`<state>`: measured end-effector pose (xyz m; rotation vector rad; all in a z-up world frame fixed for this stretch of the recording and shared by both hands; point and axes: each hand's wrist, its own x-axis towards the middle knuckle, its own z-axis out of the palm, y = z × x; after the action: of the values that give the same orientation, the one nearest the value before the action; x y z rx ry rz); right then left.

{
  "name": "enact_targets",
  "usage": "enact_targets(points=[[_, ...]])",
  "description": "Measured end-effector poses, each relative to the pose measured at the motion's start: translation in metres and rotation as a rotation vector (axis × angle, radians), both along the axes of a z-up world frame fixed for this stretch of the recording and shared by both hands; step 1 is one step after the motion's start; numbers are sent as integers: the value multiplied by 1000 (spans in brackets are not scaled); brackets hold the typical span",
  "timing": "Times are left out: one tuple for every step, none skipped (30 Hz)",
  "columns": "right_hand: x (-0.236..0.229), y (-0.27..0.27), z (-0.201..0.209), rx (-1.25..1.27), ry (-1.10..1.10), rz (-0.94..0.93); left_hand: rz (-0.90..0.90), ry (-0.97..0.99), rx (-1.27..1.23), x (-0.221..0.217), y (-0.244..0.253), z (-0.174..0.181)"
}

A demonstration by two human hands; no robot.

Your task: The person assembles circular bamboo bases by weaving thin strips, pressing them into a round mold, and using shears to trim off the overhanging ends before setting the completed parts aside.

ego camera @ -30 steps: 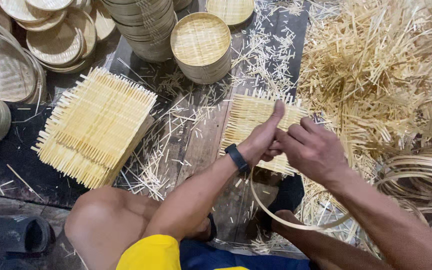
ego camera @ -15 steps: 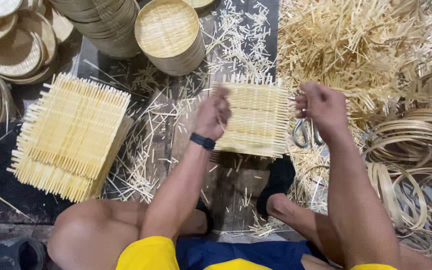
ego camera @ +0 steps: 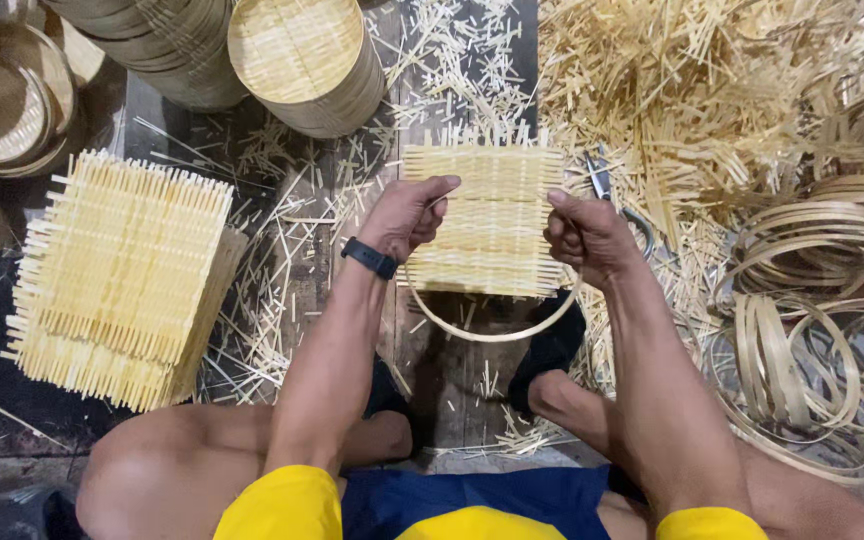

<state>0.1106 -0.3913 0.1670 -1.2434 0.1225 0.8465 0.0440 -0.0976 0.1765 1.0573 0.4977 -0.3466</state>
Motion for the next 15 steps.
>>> enact_targets(points=[[0, 0, -3, 5, 10, 32, 14, -15, -22, -1, -2, -3], [0, 0, -4, 10, 20, 64, 35, 5, -7, -2, -2, -6], [1, 0, -4, 13, 25, 95, 56, 19, 6, -2, -2, -8], [1, 0, -4, -14, -7, 64, 77, 34, 19, -1, -1, -9], [-2, 2, -4, -41, -35, 33, 107, 44, 2, -1, 0, -9], [-4, 2, -5, -68, -63, 2, 137, 54, -15, 0, 3, -10], [-3, 1, -5, -174, -180, -4, 172, 63, -32, 0, 6, -11], [-2, -2, -5, -280, -298, -11, 228, 77, -15, -1, 8, -13], [-1, -3, -8, -385, -419, -17, 284, 89, 2, -1, 13, -18], [1, -1, -13, -461, -422, -49, 340, 101, 18, 0, 16, -26], [0, 3, -22, -539, -422, -80, 380, 74, 66, 1, 16, -40], [0, 5, -31, -617, -419, -110, 419, 47, 114, 2, 14, -57], [3, 8, -40, -665, -435, -145, 458, 19, 163, 2, 13, -76], [6, 11, -50, -713, -452, -180, 416, -33, 331, 2, 15, -95], [8, 12, -61, -762, -461, -214, 368, -79, 500, -1, 17, -114]])
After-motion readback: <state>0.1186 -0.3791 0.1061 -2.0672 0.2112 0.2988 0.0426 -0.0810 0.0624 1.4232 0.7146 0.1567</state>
